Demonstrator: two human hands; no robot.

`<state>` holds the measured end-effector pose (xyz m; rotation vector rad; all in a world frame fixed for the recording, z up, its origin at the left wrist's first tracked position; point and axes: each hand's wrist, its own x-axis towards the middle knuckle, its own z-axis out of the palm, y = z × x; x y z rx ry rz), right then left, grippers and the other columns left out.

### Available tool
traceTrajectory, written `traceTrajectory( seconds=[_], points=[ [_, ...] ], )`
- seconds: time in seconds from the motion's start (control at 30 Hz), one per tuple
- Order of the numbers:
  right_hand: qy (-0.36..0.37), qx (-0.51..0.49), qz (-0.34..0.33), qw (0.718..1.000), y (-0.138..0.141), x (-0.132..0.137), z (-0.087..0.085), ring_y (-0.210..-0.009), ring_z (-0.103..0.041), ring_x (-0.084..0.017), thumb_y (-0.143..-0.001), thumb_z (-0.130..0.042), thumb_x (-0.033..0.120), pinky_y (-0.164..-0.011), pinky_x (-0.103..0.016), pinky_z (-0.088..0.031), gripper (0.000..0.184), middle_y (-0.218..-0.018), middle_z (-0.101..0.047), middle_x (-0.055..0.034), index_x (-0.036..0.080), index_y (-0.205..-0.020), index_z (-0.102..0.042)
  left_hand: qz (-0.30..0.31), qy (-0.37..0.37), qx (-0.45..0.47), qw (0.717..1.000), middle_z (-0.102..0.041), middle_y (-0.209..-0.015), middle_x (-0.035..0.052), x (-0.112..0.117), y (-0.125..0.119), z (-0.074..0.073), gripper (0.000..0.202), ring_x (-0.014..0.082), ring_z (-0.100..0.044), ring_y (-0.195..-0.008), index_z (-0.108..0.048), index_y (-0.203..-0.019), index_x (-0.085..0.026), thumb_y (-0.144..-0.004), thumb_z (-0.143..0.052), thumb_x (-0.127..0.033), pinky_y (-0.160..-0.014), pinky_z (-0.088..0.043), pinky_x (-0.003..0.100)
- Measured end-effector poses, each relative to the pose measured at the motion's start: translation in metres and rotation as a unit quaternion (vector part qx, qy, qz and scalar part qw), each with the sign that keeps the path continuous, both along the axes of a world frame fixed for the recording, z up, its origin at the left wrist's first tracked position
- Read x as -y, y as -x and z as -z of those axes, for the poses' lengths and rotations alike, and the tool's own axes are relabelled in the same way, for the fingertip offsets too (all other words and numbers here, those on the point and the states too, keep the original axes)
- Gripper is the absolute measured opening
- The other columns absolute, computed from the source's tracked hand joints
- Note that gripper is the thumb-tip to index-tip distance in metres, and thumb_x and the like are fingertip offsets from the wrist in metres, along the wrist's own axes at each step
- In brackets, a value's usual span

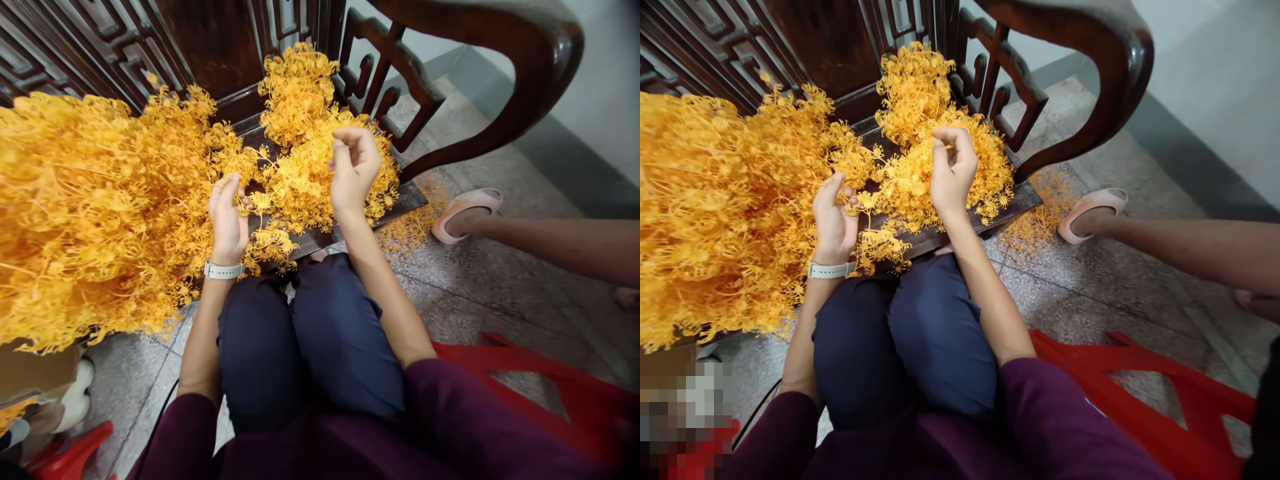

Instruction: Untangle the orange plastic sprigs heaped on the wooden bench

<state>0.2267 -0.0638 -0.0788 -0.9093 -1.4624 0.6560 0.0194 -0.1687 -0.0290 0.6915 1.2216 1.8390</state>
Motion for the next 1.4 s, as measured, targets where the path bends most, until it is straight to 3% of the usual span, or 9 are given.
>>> traceTrajectory(
  seconds=[0.13, 0.27, 0.57, 0.8, 0.93, 1.03, 1.17, 1.27, 1.4],
  points=[
    [0.078, -0.076, -0.051, 0.993, 0.017, 0.014, -0.012, -0.1, -0.069, -0.021, -0.104, -0.053, 0.069, -0.083, -0.038, -0.06, 0.048, -0.106, -0.07, -0.0071, 0.022, -0.109, -0.065, 0.003, -0.02, -0.01, 1.0, -0.067, -0.105, 0.0029, -0.001, 0.004, 0.003, 0.045, 0.0117, -0.061, -0.078, -0.067, -0.109, -0.027, -0.073, -0.095, -0.023, -0.066, -0.051, 0.021],
    [0.113, -0.054, -0.084, 0.989, 0.028, 0.024, -0.014, -0.099, -0.069, -0.019, -0.092, -0.077, 0.047, -0.085, -0.036, -0.057, 0.032, -0.104, -0.073, -0.0061, 0.022, -0.109, -0.067, 0.004, -0.047, -0.034, 0.998, -0.067, -0.12, 0.0047, -0.001, 0.006, 0.006, 0.05, 0.0116, -0.065, -0.084, -0.068, -0.113, -0.027, -0.074, -0.098, -0.027, -0.073, -0.055, 0.021],
    [0.016, -0.121, -0.027, 0.992, 0.017, 0.02, -0.016, -0.096, -0.07, -0.017, -0.094, -0.067, 0.027, -0.092, -0.036, -0.058, 0.007, -0.098, -0.07, -0.0024, 0.022, -0.099, -0.065, -0.015, -0.041, -0.062, 0.997, -0.069, -0.094, 0.0017, 0.005, 0.006, 0.002, 0.046, 0.0117, -0.067, -0.068, -0.072, -0.115, -0.026, -0.084, -0.092, -0.055, -0.063, -0.059, 0.025],
    [0.03, -0.121, 0.04, 0.991, 0.011, 0.022, -0.021, -0.082, -0.064, -0.015, -0.093, -0.058, 0.021, -0.076, -0.032, -0.053, 0.006, -0.089, -0.065, -0.0023, 0.021, -0.095, -0.064, -0.096, 0.004, -0.087, 0.992, -0.076, -0.107, 0.0071, 0.006, 0.007, -0.005, 0.057, 0.0125, -0.073, -0.071, -0.07, -0.121, -0.022, -0.085, -0.089, -0.061, -0.061, -0.059, 0.024],
    [0.016, -0.059, 0.028, 0.998, 0.001, 0.032, -0.044, -0.094, -0.066, -0.018, -0.097, -0.061, 0.025, -0.088, -0.037, -0.055, 0.008, -0.1, -0.068, -0.0048, 0.021, -0.099, -0.067, -0.05, -0.026, -0.146, 0.988, -0.079, -0.105, 0.0078, 0.008, 0.0, -0.023, 0.06, 0.0136, -0.074, -0.07, -0.07, -0.125, -0.023, -0.085, -0.088, -0.063, -0.059, -0.057, 0.024],
    [-0.015, 0.006, -0.047, 0.999, -0.006, 0.046, -0.082, -0.111, -0.065, -0.021, -0.1, -0.069, 0.037, -0.1, -0.041, -0.053, 0.018, -0.116, -0.07, -0.0078, 0.022, -0.111, -0.069, 0.035, -0.063, -0.165, 0.984, -0.079, -0.091, 0.0064, 0.009, -0.005, -0.041, 0.049, 0.0156, -0.075, -0.068, -0.071, -0.103, -0.021, -0.081, -0.093, -0.059, -0.058, -0.057, 0.024],
    [0.074, 0.019, -0.32, 0.944, -0.004, 0.066, -0.125, -0.113, -0.068, -0.021, -0.092, -0.083, 0.05, -0.1, -0.039, -0.055, 0.041, -0.121, -0.073, -0.0081, 0.021, -0.117, -0.069, 0.118, -0.085, -0.19, 0.971, -0.077, -0.081, 0.0042, 0.011, -0.011, -0.063, 0.043, 0.0137, -0.071, -0.062, -0.078, -0.087, -0.018, -0.068, -0.104, -0.048, -0.056, -0.057, 0.023],
    [0.143, -0.048, -0.418, 0.896, 0.006, 0.077, -0.125, -0.105, -0.069, -0.019, -0.082, -0.092, 0.049, -0.097, -0.036, -0.057, 0.048, -0.113, -0.074, -0.0058, 0.019, -0.112, -0.07, 0.127, -0.091, -0.162, 0.974, -0.078, -0.084, 0.005, 0.012, -0.021, -0.072, 0.042, 0.0122, -0.072, -0.073, -0.083, -0.085, -0.018, -0.063, -0.106, -0.045, -0.068, -0.059, 0.02],
    [0.176, -0.166, -0.354, 0.903, 0.012, 0.085, -0.105, -0.085, -0.064, -0.014, -0.081, -0.092, 0.052, -0.086, -0.033, -0.054, 0.043, -0.093, -0.07, -0.0007, 0.02, -0.099, -0.07, 0.143, -0.089, -0.112, 0.979, -0.076, -0.082, 0.0029, 0.011, -0.038, -0.074, 0.045, 0.0099, -0.067, -0.071, -0.085, -0.092, -0.02, -0.06, -0.108, -0.042, -0.067, -0.057, 0.018]
  ],
)
